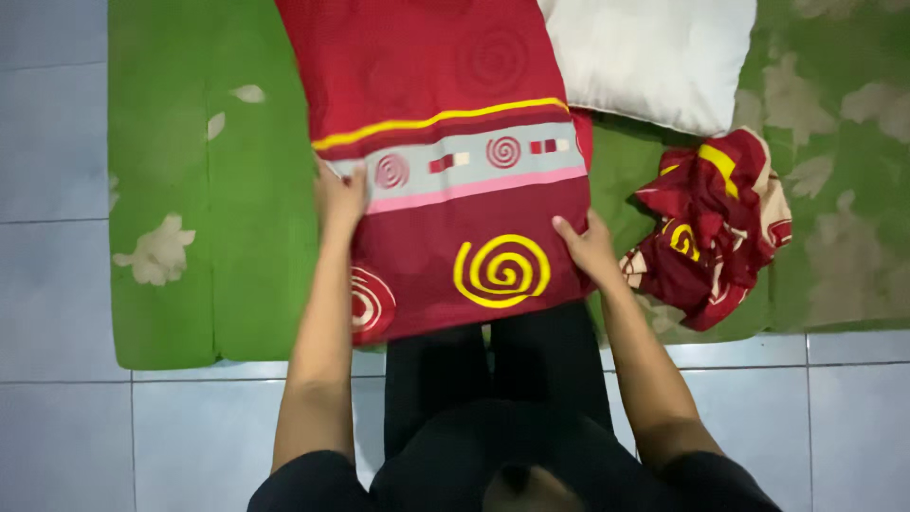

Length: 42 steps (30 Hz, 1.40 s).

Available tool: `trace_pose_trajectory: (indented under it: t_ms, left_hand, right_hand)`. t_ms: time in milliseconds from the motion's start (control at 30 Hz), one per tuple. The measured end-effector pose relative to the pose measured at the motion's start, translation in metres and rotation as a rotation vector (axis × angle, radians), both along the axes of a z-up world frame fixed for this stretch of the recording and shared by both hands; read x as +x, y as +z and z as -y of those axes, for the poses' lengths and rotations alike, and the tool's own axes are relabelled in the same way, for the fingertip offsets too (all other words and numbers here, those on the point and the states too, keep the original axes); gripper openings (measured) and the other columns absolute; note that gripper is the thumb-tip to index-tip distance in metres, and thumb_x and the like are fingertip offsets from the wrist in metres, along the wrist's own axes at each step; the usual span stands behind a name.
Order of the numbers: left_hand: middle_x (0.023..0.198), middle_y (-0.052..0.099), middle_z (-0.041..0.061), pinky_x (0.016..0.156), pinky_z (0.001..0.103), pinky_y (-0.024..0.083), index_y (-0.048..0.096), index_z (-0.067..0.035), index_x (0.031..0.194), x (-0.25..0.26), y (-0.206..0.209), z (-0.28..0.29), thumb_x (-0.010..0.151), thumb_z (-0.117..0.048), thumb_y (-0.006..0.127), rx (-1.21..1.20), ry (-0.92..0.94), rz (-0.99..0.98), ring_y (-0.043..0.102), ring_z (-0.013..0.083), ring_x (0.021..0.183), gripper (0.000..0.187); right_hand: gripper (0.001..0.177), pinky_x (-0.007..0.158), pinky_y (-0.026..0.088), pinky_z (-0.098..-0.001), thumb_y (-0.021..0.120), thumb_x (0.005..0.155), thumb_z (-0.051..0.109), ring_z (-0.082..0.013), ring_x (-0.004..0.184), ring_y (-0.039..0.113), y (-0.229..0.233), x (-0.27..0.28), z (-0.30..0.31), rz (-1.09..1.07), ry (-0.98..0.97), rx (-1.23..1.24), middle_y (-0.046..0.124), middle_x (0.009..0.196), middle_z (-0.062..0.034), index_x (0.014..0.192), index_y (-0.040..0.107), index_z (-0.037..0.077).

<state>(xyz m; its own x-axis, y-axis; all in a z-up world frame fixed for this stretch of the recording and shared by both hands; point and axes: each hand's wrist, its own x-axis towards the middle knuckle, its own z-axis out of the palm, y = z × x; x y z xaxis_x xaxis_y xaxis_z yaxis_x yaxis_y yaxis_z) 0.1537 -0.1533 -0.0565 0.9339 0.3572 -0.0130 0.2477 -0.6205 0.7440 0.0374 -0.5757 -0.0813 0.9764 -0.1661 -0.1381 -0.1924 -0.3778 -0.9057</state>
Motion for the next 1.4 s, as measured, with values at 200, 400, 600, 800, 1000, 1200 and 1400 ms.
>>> trace_pose_trajectory:
  t_ms: [200,400,600,800,1000,1200,1400]
  left_hand:
    - [0.159,0.034,0.028,0.114,0.065,0.031,0.04,-0.008,0.154,-0.133,0.021,0.11,0.08,-0.057,0.078,0.212,-0.547,0.189,0.039,0.0502,0.142,0.097]
    - [0.161,0.029,0.025,0.124,0.058,0.019,0.037,-0.011,0.153,-0.152,0.05,0.164,0.069,-0.042,0.082,0.153,-0.444,0.588,0.026,0.044,0.152,0.1]
    - [0.147,0.058,0.02,0.12,0.038,0.036,0.048,0.001,0.149,-0.1,-0.013,0.09,0.074,0.005,0.065,-0.267,0.053,0.507,0.053,0.0322,0.139,0.077]
    - [0.142,0.064,0.016,0.112,0.04,0.045,0.061,0.007,0.14,-0.066,-0.055,0.046,0.099,-0.022,0.069,-0.959,0.148,0.342,0.061,0.0267,0.129,0.051]
    - [0.149,0.054,0.015,0.116,0.037,0.039,0.046,0.005,0.149,-0.042,-0.047,0.003,0.094,-0.027,0.072,-0.821,0.2,0.405,0.053,0.0245,0.135,0.069]
    - [0.15,0.053,0.018,0.118,0.042,0.041,0.047,0.005,0.15,-0.007,-0.066,-0.077,0.099,-0.045,0.064,-1.152,0.175,0.265,0.054,0.0288,0.135,0.073]
    - [0.143,0.058,0.023,0.108,0.05,0.05,0.053,0.001,0.143,-0.03,-0.067,-0.105,0.092,-0.055,0.056,-1.539,0.263,0.165,0.062,0.0389,0.123,0.075]
  right_hand:
    - [0.072,0.099,0.056,-0.0434,0.07,0.086,0.023,-0.0296,0.12,0.065,0.047,0.027,-0.019,-0.481,-0.063,0.804,0.063,0.138,-0.0166,0.151,0.044,0.004]
    - [0.072,0.102,0.052,-0.0388,0.063,0.095,0.015,-0.0201,0.122,0.063,0.097,0.047,-0.075,-0.193,0.194,1.003,0.06,0.144,-0.0076,0.159,0.032,0.002]
    - [0.058,0.089,0.051,-0.033,0.061,0.103,0.017,-0.0175,0.104,0.065,0.078,0.058,-0.087,-0.078,0.174,0.85,0.067,0.123,-0.0121,0.155,0.05,-0.004]
    - [0.067,0.086,0.053,-0.0398,0.063,0.088,0.018,-0.0246,0.105,0.06,0.018,0.03,-0.139,-0.289,0.075,0.46,0.055,0.134,-0.0115,0.152,0.045,0.013]
    - [0.085,0.114,0.041,-0.0461,0.068,0.096,0.026,-0.0365,0.138,0.047,-0.031,0.057,-0.161,0.169,0.148,0.255,0.031,0.16,-0.022,0.163,0.019,0.007]
    - [0.087,0.129,0.023,-0.0446,0.069,0.108,0.032,-0.038,0.16,0.025,-0.035,0.125,-0.178,0.401,0.187,0.34,0.023,0.173,-0.0239,0.168,0.013,0.004]
    - [0.085,0.11,0.04,-0.0437,0.08,0.088,0.027,-0.0381,0.13,0.047,-0.007,0.1,-0.251,0.561,0.292,0.009,0.046,0.139,-0.0278,0.153,0.034,-0.002]
